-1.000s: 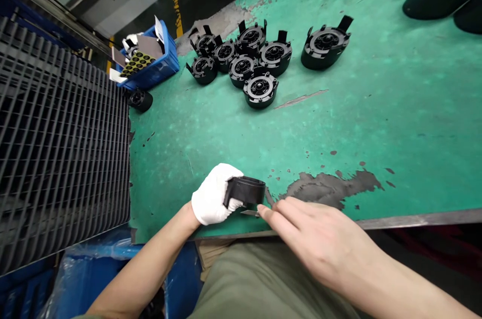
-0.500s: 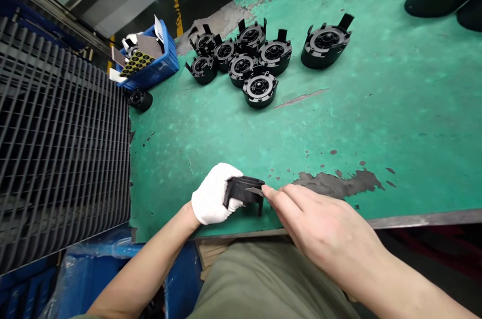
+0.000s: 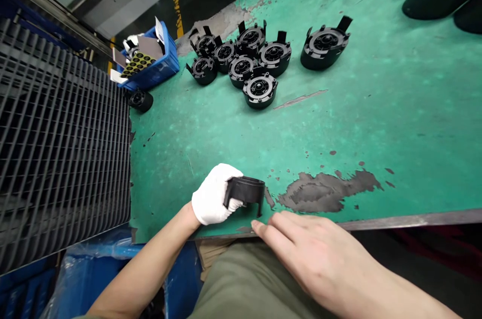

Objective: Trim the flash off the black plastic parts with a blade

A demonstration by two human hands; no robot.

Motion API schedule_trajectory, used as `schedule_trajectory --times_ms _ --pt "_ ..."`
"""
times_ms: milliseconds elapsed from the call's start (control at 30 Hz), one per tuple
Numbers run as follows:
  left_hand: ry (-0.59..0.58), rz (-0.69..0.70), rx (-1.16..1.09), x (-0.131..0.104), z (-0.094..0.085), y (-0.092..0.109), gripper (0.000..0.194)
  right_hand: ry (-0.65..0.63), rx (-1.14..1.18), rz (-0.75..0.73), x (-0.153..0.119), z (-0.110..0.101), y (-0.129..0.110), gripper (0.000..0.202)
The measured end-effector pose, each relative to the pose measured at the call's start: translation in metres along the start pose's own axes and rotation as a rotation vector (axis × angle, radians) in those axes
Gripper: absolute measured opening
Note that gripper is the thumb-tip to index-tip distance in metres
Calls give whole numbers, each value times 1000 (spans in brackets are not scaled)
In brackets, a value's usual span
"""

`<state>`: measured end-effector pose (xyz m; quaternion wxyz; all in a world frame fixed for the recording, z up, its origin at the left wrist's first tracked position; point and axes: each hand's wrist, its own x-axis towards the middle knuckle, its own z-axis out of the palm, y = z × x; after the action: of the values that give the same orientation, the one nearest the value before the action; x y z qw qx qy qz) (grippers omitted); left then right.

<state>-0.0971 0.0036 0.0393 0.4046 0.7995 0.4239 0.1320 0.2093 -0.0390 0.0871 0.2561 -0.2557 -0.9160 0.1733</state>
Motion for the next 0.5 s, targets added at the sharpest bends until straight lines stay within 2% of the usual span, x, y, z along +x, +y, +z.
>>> schedule_trajectory --times_ms 133,200,367,500 --pt "-1 6 12 1 1 0 43 56 44 98 -3 2 6 23" --pt "-7 23 16 1 1 1 45 73 50 128 -4 7 8 26" --pt "-12 23 39 3 0 0 42 22 -53 107 -3 26 12 58" --pt "9 12 25 5 5 -3 41 23 -166 112 -12 35 34 80"
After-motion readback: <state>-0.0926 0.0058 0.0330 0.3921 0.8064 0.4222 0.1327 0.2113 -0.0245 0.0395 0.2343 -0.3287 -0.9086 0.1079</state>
